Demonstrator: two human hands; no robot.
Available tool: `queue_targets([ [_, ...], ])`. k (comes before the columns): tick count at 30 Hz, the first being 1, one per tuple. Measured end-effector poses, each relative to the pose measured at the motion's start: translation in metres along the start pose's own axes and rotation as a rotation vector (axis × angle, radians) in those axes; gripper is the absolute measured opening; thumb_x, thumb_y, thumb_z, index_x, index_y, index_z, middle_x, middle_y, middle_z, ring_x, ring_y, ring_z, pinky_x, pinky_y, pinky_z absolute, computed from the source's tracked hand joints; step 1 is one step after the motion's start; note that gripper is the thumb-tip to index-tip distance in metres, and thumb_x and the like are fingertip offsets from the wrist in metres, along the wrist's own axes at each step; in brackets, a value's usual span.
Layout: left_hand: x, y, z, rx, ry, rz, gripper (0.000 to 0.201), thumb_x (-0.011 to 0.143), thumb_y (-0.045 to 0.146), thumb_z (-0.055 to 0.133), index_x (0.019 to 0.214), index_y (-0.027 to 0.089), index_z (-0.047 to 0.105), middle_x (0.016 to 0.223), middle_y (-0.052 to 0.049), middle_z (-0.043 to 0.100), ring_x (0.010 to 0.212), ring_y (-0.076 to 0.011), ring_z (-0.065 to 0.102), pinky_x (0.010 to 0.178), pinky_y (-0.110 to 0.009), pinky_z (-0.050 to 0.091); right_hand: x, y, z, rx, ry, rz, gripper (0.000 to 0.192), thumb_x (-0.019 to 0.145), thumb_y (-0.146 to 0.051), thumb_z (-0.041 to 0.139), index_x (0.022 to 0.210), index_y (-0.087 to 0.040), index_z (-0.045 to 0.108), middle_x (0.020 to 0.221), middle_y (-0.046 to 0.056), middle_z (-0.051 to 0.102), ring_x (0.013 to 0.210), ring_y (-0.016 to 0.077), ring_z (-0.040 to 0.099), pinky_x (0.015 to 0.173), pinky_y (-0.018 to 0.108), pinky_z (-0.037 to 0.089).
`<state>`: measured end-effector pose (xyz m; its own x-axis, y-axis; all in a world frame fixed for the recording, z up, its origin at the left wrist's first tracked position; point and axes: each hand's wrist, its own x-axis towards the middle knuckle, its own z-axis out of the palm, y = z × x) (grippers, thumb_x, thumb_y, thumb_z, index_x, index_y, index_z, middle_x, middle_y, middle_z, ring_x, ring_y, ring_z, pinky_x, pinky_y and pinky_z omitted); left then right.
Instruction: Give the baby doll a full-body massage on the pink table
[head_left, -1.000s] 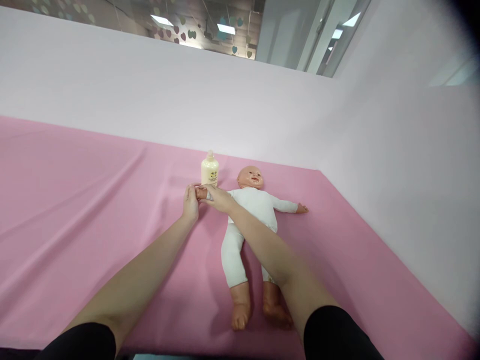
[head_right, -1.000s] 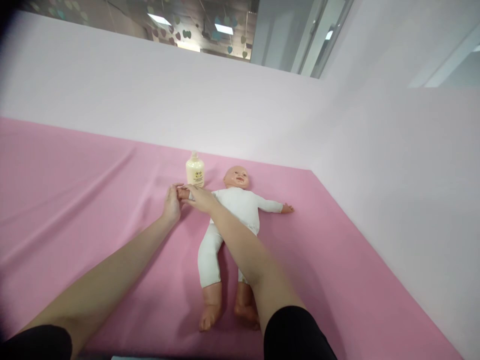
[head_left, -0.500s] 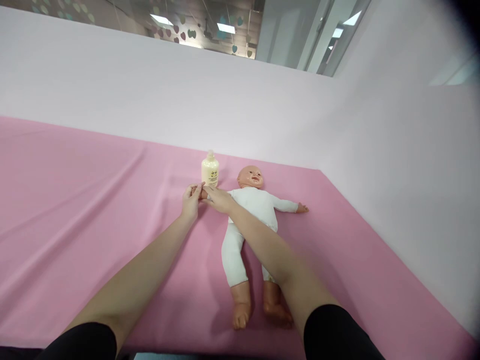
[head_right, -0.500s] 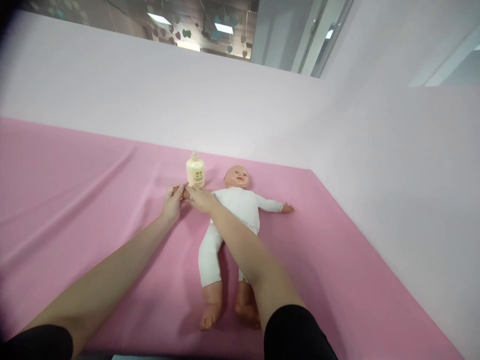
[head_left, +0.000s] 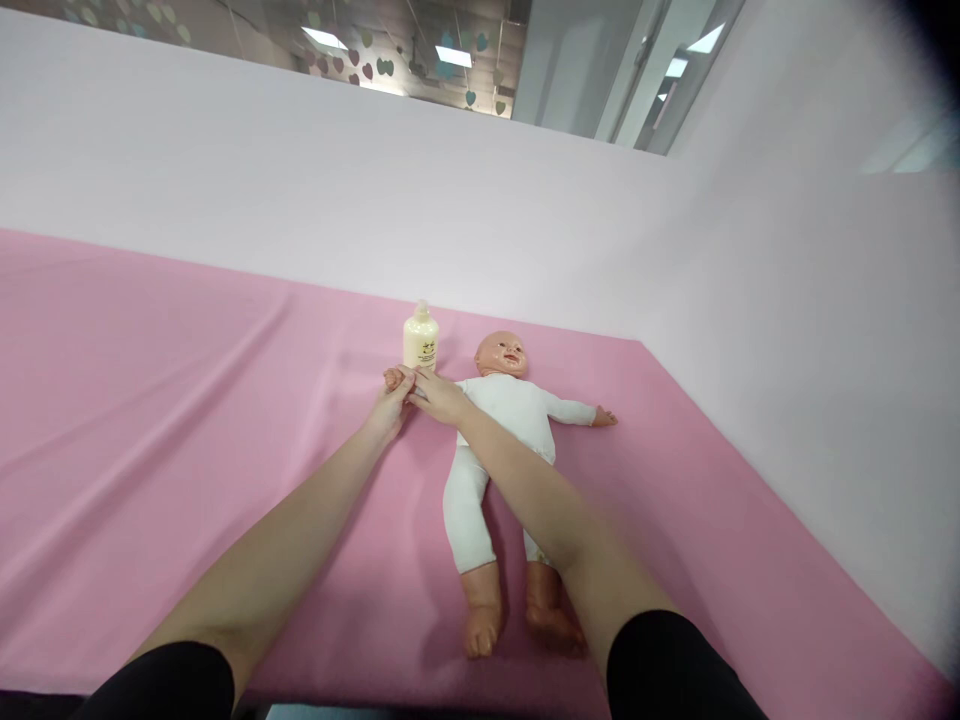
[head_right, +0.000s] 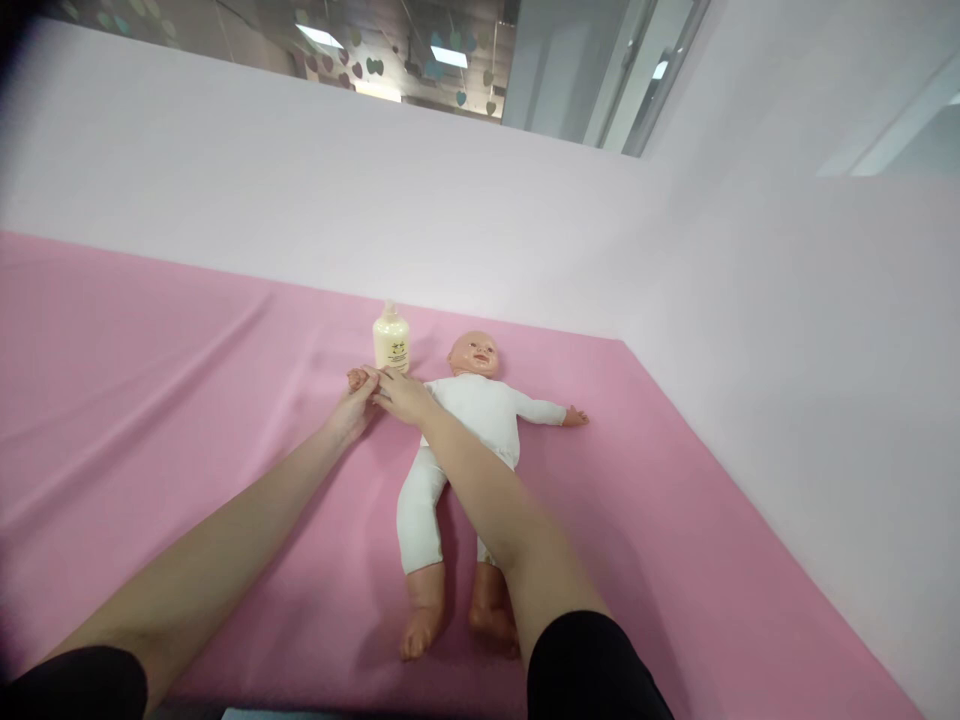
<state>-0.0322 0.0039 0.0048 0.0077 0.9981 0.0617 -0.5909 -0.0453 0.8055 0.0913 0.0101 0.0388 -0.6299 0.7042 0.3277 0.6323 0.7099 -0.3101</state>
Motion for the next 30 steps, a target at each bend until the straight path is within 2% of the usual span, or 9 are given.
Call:
queue_targets([
  [5, -0.001, 0.003, 0.001, -0.054, -0.007, -0.032, 0.022, 0.069, 0.025, 0.074, 0.085, 0.02, 0.059, 0.096, -0.003, 0.066, 0.096, -0.019, 0.061, 0.082, -0.031, 0.05, -0.002, 0.0, 0.001, -0.054, -0.04, 0.024, 0.067, 0.086, -0.026, 0.049, 0.145, -0.027, 0.018, 0.137, 0.009, 0.042, 0.12, 0.0259, 0.046, 0.098, 0.045, 0.042],
  [9, -0.001, 0.005, 0.002, -0.067, 0.033, -0.054, 0.021, 0.068, 0.022, 0.074, 0.076, 0.02, 0.055, 0.093, -0.001, 0.066, 0.089, -0.0171, 0.062, 0.076, -0.029, 0.051, -0.003, -0.002, 0.0, -0.09, -0.047, 0.032, 0.066, 0.088, -0.026, 0.046, 0.146, -0.029, 0.015, 0.141, 0.008, 0.039, 0.119, 0.0267, 0.048, 0.097, 0.046, 0.042],
  [13, -0.001, 0.005, 0.002, -0.143, 0.069, 0.015, 0.041, 0.058, 0.015, 0.079, 0.06, 0.018, 0.038, 0.075, 0.004, 0.059, 0.072, -0.0109, 0.058, 0.064, -0.022, 0.048, -0.002, -0.002, 0.001, -0.096, -0.056, 0.027, 0.064, 0.091, -0.032, 0.043, 0.147, -0.028, 0.012, 0.141, 0.009, 0.038, 0.124, 0.0253, 0.044, 0.1, 0.044, 0.04],
  [16, 0.001, 0.003, 0.0, -0.187, 0.085, 0.052, 0.047, 0.054, 0.015, 0.081, 0.057, 0.018, 0.033, 0.065, 0.006, 0.052, 0.067, -0.0089, 0.055, 0.062, -0.019, 0.046, -0.001, -0.001, 0.002, -0.108, -0.061, 0.033, 0.064, 0.092, -0.034, 0.042, 0.147, -0.028, 0.01, 0.14, 0.009, 0.039, 0.125, 0.025, 0.043, 0.101, 0.044, 0.039],
  [20, 0.003, 0.001, -0.001, -0.171, 0.086, 0.068, 0.048, 0.054, 0.019, 0.082, 0.057, 0.018, 0.034, 0.068, 0.006, 0.052, 0.068, -0.0093, 0.054, 0.063, -0.021, 0.045, -0.001, -0.003, 0.001, -0.111, -0.06, 0.051, 0.067, 0.091, -0.034, 0.044, 0.147, -0.026, 0.008, 0.139, 0.011, 0.041, 0.119, 0.0265, 0.049, 0.098, 0.045, 0.041],
  [25, 0.004, 0.002, -0.002, -0.087, 0.13, 0.125, 0.045, 0.054, 0.022, 0.08, 0.055, 0.018, 0.035, 0.066, 0.004, 0.051, 0.067, -0.0099, 0.053, 0.066, -0.023, 0.045, -0.002, -0.006, -0.001, -0.084, -0.047, 0.082, 0.076, 0.089, -0.035, 0.049, 0.147, -0.018, 0.004, 0.141, 0.016, 0.039, 0.122, 0.0298, 0.046, 0.098, 0.045, 0.039],
  [30, 0.007, 0.001, -0.008, 0.053, 0.247, 0.169, 0.034, 0.051, 0.022, 0.079, 0.067, 0.018, 0.048, 0.07, 0.002, 0.056, 0.071, -0.0131, 0.058, 0.063, -0.025, 0.046, -0.001, -0.002, 0.003, -0.078, -0.028, 0.107, 0.075, 0.088, -0.039, 0.05, 0.146, -0.017, 0.009, 0.139, 0.018, 0.039, 0.122, 0.03, 0.046, 0.096, 0.046, 0.041],
])
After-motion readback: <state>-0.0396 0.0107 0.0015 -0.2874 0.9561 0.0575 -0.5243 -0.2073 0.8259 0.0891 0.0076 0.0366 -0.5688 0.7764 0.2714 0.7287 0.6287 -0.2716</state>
